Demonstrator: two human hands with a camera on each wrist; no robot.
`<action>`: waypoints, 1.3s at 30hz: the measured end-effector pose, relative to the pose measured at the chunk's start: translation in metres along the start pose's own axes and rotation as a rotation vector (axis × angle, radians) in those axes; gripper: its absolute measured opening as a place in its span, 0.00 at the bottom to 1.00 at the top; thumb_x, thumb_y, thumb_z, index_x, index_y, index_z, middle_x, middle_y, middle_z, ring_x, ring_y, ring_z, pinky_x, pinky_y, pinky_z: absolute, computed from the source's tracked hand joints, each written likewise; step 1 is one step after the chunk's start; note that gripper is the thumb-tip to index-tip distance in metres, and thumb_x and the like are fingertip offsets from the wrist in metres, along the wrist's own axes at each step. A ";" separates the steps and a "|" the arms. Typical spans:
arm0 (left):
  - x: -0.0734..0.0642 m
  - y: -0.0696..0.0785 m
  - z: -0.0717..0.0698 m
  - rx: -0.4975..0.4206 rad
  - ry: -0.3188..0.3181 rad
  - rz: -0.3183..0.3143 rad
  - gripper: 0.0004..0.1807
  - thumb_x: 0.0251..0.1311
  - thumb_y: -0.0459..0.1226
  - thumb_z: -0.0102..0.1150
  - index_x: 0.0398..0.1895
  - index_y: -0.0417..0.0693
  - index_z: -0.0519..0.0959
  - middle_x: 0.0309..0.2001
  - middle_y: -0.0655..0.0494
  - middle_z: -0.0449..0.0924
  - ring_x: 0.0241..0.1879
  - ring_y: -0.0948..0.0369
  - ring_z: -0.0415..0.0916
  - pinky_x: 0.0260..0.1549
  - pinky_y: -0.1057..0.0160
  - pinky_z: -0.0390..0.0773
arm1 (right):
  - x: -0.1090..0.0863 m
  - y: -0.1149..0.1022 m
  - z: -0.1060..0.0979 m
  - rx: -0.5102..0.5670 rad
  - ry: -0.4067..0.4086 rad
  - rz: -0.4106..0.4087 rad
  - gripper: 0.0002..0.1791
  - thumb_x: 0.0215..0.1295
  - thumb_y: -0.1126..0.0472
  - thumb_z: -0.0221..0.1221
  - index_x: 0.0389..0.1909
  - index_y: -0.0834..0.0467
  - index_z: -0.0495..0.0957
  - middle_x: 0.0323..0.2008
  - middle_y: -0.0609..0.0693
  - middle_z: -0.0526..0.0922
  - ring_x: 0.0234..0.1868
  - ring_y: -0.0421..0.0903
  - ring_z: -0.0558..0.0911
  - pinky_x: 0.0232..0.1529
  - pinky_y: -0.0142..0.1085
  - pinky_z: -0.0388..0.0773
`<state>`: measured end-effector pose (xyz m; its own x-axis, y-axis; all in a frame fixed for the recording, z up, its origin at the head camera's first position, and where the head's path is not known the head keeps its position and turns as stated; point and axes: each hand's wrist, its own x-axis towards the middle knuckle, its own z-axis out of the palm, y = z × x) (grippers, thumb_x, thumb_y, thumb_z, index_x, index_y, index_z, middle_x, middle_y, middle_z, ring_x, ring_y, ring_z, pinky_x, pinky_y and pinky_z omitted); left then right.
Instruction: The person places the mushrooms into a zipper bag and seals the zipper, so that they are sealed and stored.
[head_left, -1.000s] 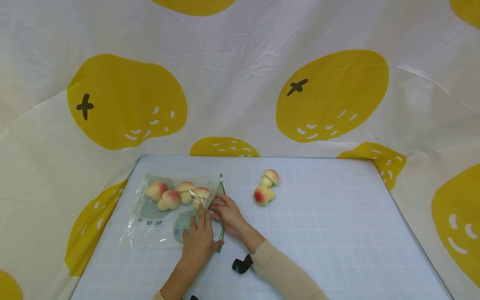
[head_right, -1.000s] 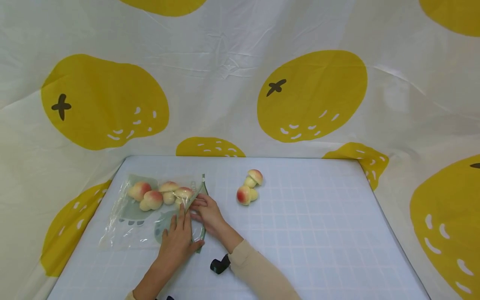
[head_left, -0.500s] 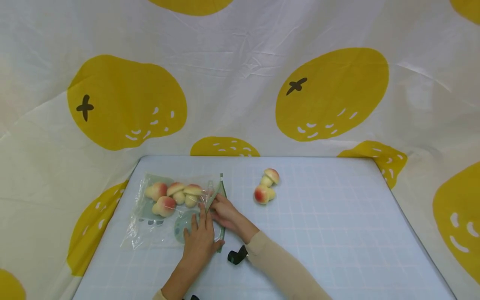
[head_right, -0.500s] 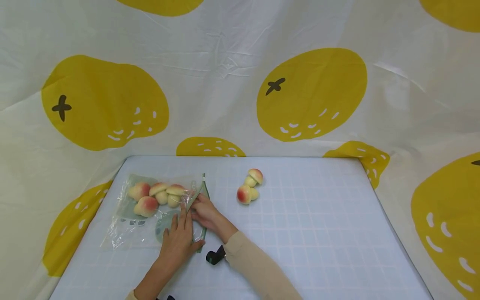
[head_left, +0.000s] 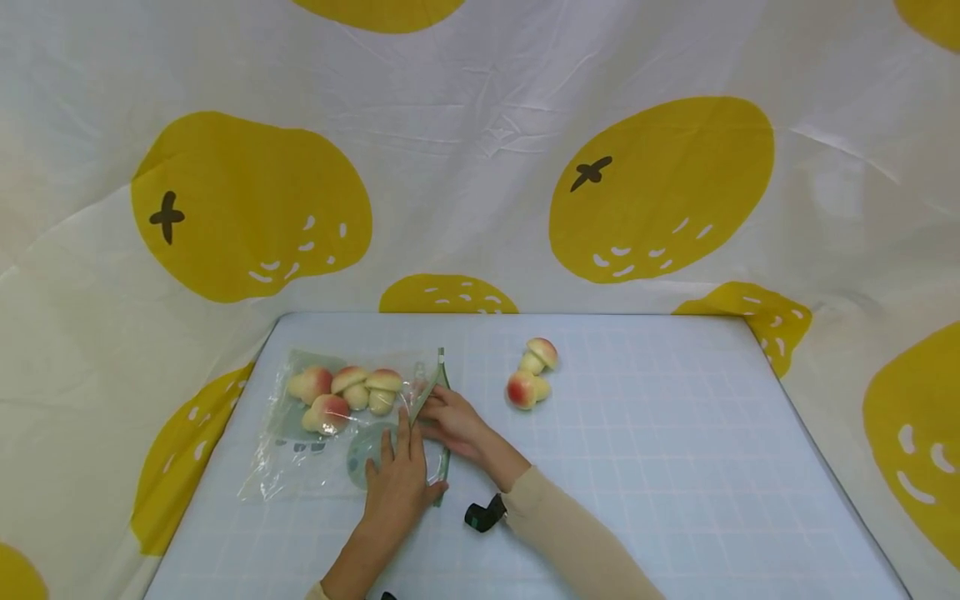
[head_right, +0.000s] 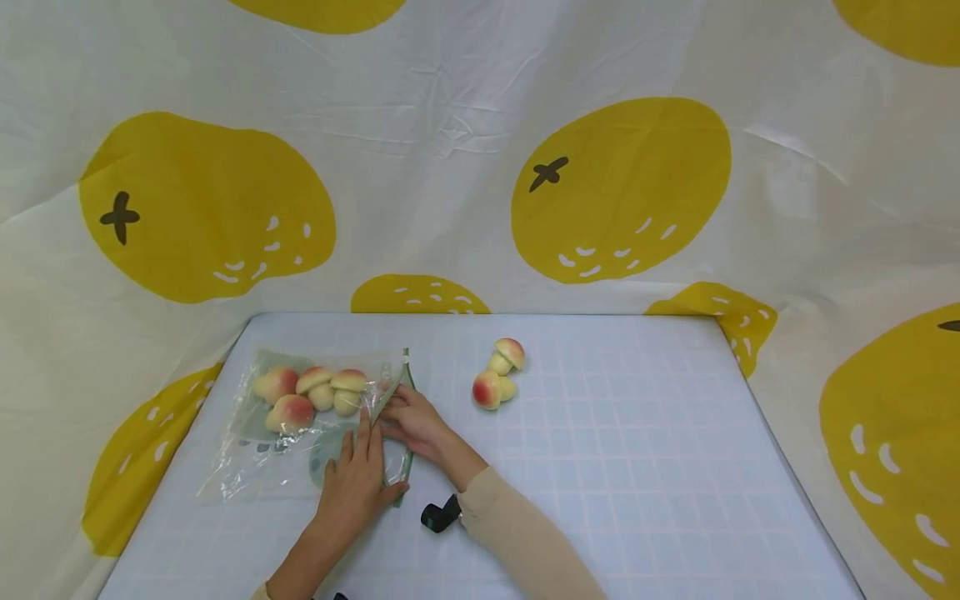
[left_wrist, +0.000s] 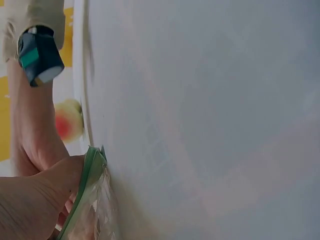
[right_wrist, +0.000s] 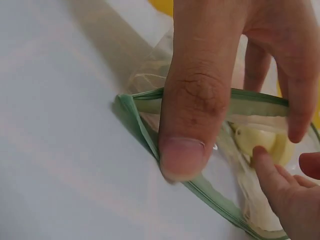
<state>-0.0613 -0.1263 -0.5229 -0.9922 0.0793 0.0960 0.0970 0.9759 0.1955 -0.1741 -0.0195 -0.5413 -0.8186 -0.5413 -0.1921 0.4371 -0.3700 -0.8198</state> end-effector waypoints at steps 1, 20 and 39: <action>0.000 0.000 0.000 -0.002 -0.003 -0.003 0.64 0.38 0.56 0.81 0.73 0.31 0.58 0.78 0.37 0.44 0.66 0.30 0.60 0.46 0.24 0.68 | -0.003 -0.002 -0.001 -0.014 -0.001 -0.002 0.27 0.70 0.76 0.51 0.70 0.66 0.65 0.62 0.65 0.75 0.57 0.53 0.78 0.56 0.50 0.76; 0.000 0.001 -0.002 -0.041 -0.052 -0.041 0.63 0.40 0.54 0.81 0.73 0.29 0.58 0.78 0.37 0.43 0.68 0.30 0.57 0.48 0.24 0.66 | -0.058 -0.043 -0.021 -0.232 0.004 -0.135 0.28 0.72 0.72 0.53 0.70 0.71 0.61 0.65 0.74 0.68 0.66 0.69 0.69 0.58 0.50 0.75; 0.002 0.004 -0.004 -0.050 -0.091 -0.077 0.63 0.41 0.53 0.81 0.74 0.30 0.57 0.78 0.37 0.43 0.69 0.31 0.55 0.51 0.23 0.63 | -0.100 -0.086 -0.040 -0.435 0.049 -0.292 0.26 0.72 0.67 0.59 0.68 0.64 0.67 0.61 0.62 0.75 0.62 0.62 0.75 0.56 0.42 0.77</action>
<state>-0.0629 -0.1226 -0.5183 -0.9996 0.0248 -0.0098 0.0216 0.9687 0.2471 -0.1451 0.0968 -0.4733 -0.9040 -0.4230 0.0619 0.0009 -0.1467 -0.9892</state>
